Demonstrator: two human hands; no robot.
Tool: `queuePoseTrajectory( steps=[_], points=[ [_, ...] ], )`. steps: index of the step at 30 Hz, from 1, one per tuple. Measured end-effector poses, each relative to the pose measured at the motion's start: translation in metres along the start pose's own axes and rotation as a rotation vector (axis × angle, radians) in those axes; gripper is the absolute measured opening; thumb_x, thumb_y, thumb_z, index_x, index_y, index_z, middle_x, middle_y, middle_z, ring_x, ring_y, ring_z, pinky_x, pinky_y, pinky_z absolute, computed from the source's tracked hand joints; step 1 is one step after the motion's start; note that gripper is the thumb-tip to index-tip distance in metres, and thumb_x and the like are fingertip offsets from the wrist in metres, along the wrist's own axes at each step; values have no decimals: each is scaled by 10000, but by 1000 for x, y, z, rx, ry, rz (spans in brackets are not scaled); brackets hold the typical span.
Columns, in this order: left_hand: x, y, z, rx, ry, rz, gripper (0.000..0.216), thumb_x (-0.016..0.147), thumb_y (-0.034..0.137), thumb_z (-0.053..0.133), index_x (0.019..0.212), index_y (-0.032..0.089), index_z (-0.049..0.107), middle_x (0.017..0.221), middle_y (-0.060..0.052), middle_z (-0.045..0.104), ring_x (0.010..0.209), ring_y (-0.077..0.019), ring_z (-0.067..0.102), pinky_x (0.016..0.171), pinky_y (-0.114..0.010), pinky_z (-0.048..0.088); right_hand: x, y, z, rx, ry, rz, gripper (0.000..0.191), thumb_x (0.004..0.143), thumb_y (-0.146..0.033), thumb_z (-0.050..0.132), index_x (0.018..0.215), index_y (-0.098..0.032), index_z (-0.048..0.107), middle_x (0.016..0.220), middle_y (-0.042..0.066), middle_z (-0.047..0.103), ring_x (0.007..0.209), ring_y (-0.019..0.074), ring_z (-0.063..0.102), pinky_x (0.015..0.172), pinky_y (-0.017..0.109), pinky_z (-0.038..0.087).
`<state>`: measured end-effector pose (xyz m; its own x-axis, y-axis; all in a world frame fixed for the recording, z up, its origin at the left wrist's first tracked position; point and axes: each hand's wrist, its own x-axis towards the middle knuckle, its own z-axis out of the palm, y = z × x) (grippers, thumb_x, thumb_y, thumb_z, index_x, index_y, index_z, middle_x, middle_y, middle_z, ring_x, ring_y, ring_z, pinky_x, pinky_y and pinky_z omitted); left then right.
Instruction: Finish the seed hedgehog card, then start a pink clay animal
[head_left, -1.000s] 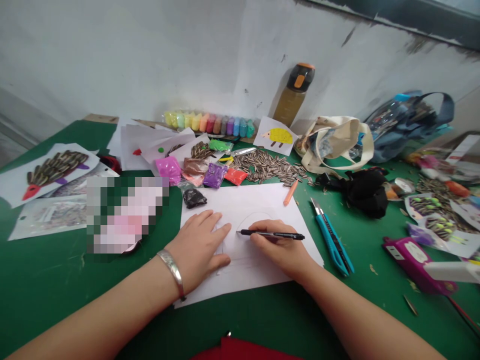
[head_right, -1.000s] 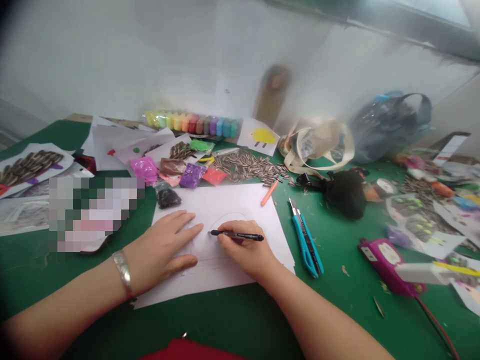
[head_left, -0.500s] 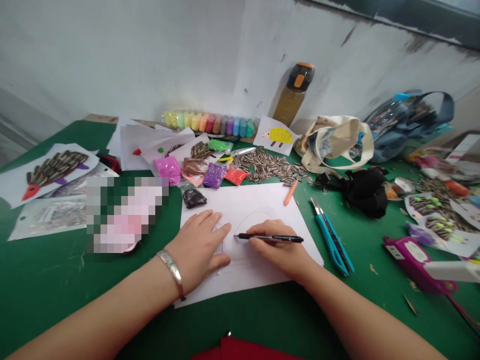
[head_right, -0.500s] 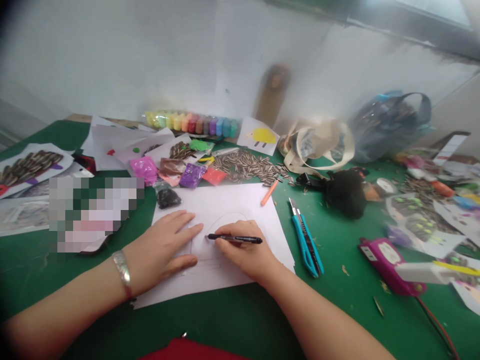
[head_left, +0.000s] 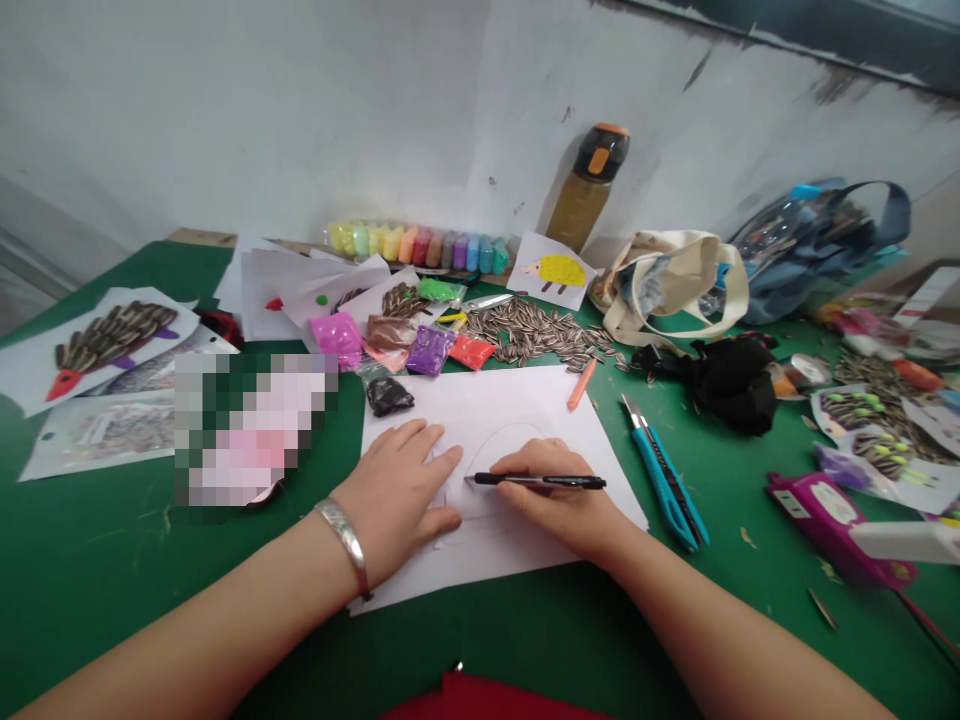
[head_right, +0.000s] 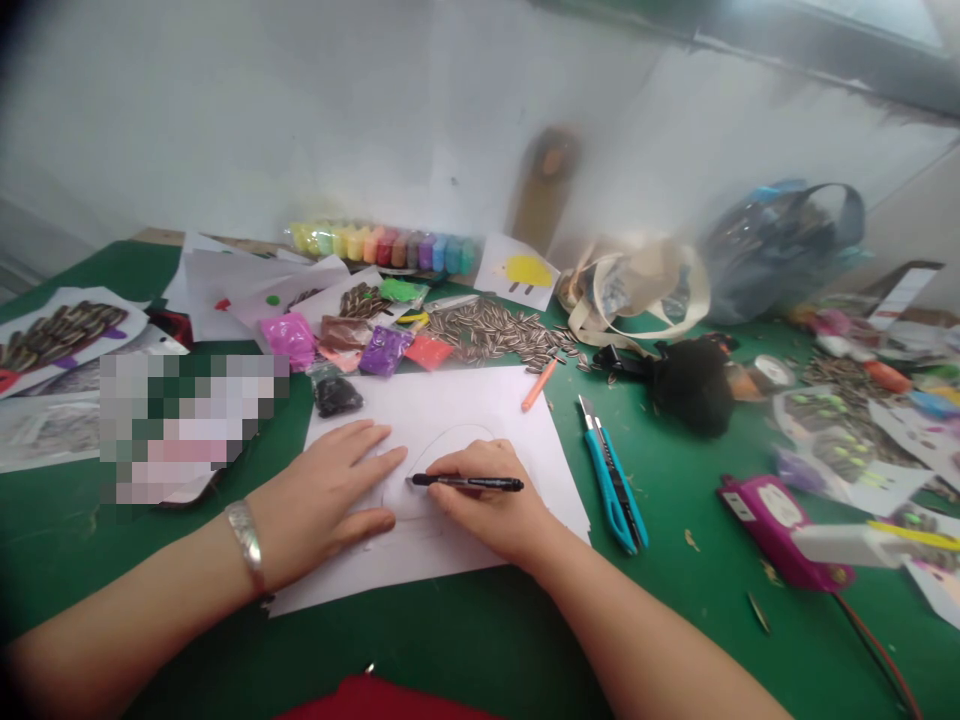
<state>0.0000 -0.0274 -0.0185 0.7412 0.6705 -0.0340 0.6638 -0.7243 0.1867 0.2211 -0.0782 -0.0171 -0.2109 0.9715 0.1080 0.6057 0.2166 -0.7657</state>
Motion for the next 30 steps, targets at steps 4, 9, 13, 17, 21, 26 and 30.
queuePoseTrajectory(
  steps=[4,9,13,17,21,26,30],
  points=[
    [0,0,-1,-8,-6,4,562,773,403,707,1278,201,566,1367,-157,508,1290,-352,406,1078,-504,349,0,1,0,15,0,8,130,817,-207,634,888,-258,731,748,-28,705,716,153,602,761,333,378],
    [1,0,-2,-16,0,12,562,769,393,718,1272,184,577,1355,-173,516,1287,-363,409,1073,-511,354,-1,2,1,44,31,25,119,819,-224,634,878,-237,736,752,-10,712,719,164,613,749,329,402],
    [1,0,-2,-8,0,13,565,769,399,717,1274,187,576,1357,-170,517,1286,-360,413,1072,-511,357,-1,2,1,61,66,42,120,814,-228,635,873,-223,739,776,5,722,750,176,629,746,327,421],
    [2,-1,-2,9,-4,11,568,778,415,705,1283,193,570,1366,-168,510,1290,-357,411,1073,-511,358,-1,1,0,78,65,58,124,814,-234,634,873,-213,741,799,16,728,772,182,636,750,331,432],
    [1,0,-1,9,-9,9,570,773,411,711,1283,198,571,1367,-162,511,1290,-356,411,1072,-509,361,-1,2,-1,91,76,57,130,809,-237,636,874,-202,743,800,23,728,774,182,638,745,331,442],
    [1,-1,1,-2,5,8,568,770,411,715,1275,193,575,1370,-167,507,1293,-360,407,1073,-513,358,-1,3,-1,85,79,63,133,809,-244,627,863,-208,743,802,25,730,778,185,643,755,342,452],
    [0,-2,3,-9,14,2,565,771,416,711,1277,208,570,1374,-151,506,1299,-350,400,1078,-506,351,-2,4,-1,132,119,80,120,790,-232,628,829,-204,738,803,31,734,778,182,655,741,323,477]
  ],
)
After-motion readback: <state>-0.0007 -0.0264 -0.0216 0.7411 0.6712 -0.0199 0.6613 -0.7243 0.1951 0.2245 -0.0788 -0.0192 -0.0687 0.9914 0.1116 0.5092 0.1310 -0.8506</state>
